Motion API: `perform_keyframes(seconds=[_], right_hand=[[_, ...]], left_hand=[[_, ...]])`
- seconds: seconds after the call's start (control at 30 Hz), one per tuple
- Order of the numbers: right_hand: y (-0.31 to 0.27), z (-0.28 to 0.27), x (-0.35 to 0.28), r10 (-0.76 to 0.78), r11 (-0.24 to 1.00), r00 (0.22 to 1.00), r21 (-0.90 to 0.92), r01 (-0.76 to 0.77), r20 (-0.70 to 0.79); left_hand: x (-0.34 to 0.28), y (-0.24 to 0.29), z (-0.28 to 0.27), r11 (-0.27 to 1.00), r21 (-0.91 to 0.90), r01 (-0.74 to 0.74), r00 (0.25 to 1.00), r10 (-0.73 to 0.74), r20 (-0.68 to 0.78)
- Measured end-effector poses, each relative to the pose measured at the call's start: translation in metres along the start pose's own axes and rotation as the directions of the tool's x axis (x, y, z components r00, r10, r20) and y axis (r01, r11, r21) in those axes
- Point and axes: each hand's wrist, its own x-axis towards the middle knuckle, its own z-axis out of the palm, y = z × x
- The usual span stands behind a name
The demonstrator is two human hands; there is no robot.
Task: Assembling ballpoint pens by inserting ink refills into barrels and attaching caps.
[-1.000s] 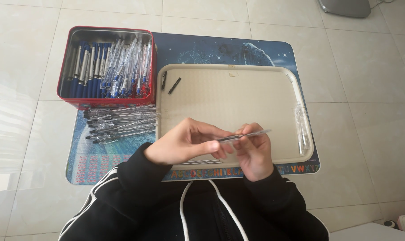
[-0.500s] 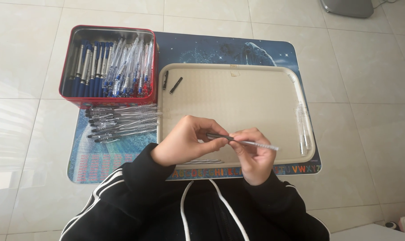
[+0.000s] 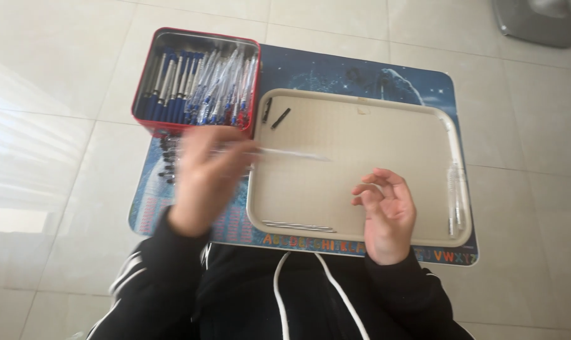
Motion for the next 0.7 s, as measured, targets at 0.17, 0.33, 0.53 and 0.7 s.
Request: perform_keyframes(seconds=[0.17,0.33,0.53,0.7], right_hand=[[-0.002,0.002,0.001,0.026,1.000,0.999,0.007,-0.026,-0.025],[-0.003,0.004,0.001,0.027,0.999,0.999,-0.025,-0.027,-0.029],[-0.002,0.003,0.001,0.028,0.999,0.999,-0.015,-0.029,-0.036],[0.004,0.001,-0.001,-0.063,0.998,0.997,-0.005,0.063,-0.037]], left_hand=[[-0.042,-0.042,-0.048,0.930,0.341,0.135,0.990,-0.138,-0.014],[-0.047,-0.057,-0.053,0.862,0.479,0.163,0.985,-0.169,-0.030],[-0.042,-0.058,-0.048,0.822,0.556,0.122,0.989,-0.146,-0.001],[-0.037,-0.051,-0.046,0.855,0.507,0.111,0.991,-0.134,0.009]])
